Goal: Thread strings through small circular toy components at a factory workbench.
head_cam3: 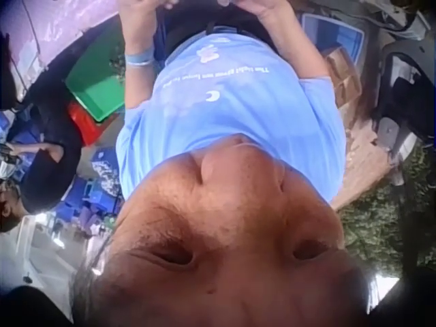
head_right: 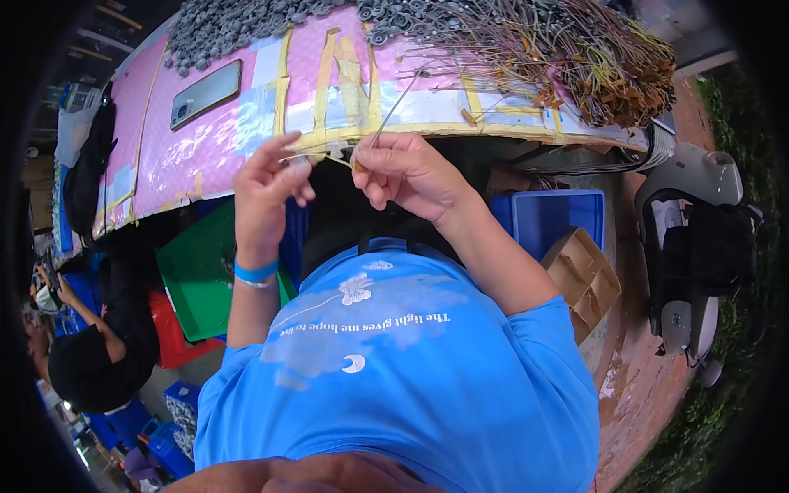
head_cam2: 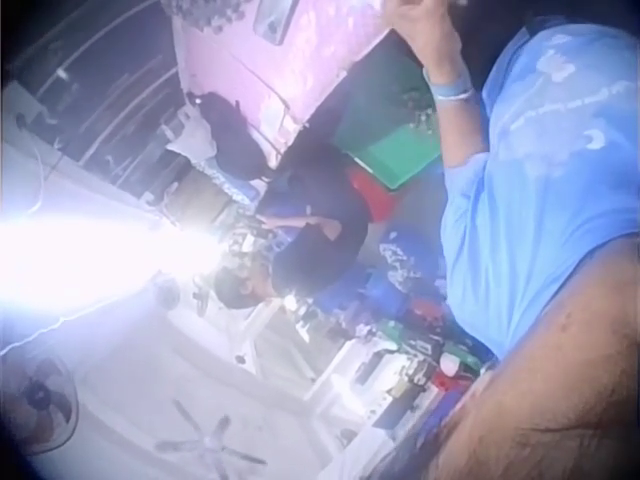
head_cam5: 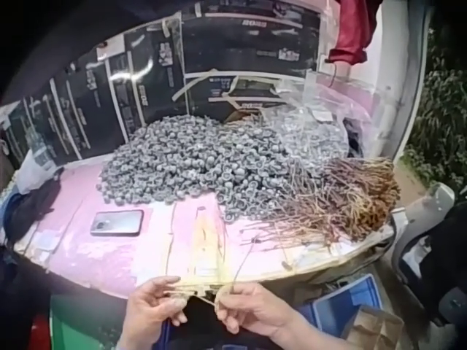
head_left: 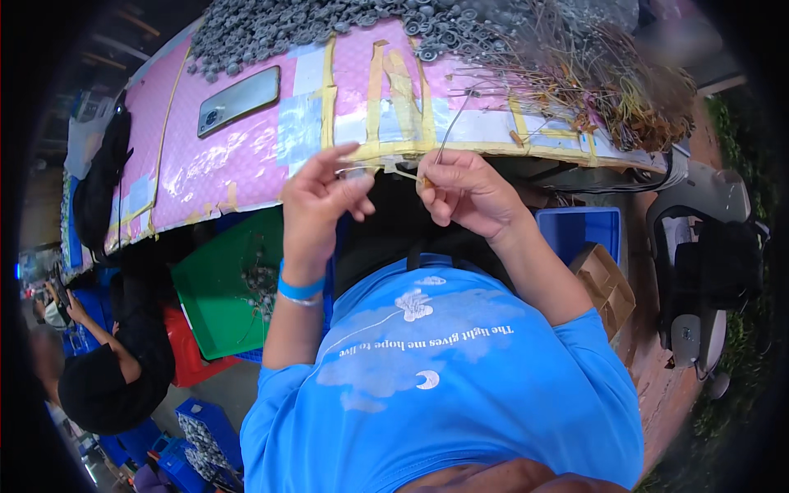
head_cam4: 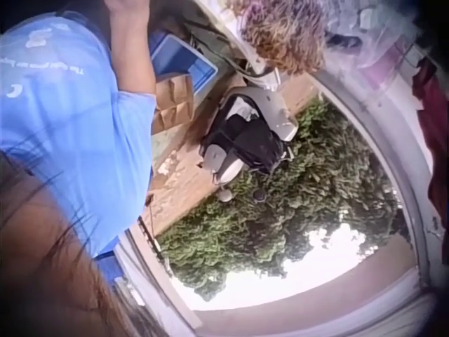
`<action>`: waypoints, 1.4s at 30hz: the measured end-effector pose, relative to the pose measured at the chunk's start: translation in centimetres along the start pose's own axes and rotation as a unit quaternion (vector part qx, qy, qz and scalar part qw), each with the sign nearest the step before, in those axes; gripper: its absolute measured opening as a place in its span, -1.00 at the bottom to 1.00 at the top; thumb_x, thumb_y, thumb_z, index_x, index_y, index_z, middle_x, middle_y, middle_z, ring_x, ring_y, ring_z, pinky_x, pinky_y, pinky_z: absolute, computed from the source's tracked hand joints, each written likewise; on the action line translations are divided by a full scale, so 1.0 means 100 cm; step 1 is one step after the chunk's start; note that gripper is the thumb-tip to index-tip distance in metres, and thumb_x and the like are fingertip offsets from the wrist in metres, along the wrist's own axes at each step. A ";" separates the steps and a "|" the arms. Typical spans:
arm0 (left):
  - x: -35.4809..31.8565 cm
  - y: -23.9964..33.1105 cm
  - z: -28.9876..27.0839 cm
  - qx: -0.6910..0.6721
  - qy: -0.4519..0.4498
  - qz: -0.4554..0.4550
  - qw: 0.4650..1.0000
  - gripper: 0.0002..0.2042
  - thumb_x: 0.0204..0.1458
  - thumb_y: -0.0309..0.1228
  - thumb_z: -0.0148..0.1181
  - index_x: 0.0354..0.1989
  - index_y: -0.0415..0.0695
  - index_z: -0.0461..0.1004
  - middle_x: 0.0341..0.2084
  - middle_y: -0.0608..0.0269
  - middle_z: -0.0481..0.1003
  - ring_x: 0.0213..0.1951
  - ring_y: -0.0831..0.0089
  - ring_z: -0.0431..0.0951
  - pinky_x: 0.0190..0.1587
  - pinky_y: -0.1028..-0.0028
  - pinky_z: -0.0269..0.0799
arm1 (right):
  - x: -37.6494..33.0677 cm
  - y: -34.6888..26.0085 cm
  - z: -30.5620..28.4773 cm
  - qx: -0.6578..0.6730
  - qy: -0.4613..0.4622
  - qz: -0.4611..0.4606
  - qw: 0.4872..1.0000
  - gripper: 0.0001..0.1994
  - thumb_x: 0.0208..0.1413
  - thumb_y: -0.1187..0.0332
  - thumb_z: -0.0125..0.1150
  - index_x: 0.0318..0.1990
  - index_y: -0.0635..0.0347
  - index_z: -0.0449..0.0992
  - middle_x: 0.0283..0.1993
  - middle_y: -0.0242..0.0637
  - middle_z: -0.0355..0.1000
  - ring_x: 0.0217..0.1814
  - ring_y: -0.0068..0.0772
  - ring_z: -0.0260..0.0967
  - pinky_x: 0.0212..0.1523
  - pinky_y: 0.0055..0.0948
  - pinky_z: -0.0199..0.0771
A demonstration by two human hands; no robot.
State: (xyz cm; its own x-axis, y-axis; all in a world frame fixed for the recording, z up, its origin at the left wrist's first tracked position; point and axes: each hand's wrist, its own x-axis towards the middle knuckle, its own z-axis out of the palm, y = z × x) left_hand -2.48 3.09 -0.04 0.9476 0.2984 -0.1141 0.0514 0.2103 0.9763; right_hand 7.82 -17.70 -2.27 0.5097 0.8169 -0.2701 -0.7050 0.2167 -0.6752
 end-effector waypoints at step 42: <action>0.013 -0.003 0.028 -0.150 0.020 -0.012 0.988 -0.74 0.22 -0.54 0.05 0.01 -0.45 0.43 -0.21 -0.14 0.59 -0.25 0.18 0.69 -0.36 0.52 0.69 | 0.012 0.017 0.003 -0.064 0.004 0.086 0.994 -0.75 0.22 0.35 0.22 -0.06 0.34 0.52 -0.38 -0.21 0.56 -0.48 -0.41 0.57 -0.44 -0.52 0.62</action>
State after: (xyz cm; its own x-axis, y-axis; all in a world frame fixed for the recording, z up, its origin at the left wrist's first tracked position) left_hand -0.35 0.82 0.00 0.9339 0.3246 -0.1496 -0.0277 0.4830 0.8752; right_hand 7.06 -16.22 -3.55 0.3913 0.8318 -0.3936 -0.7142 0.0047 -0.7000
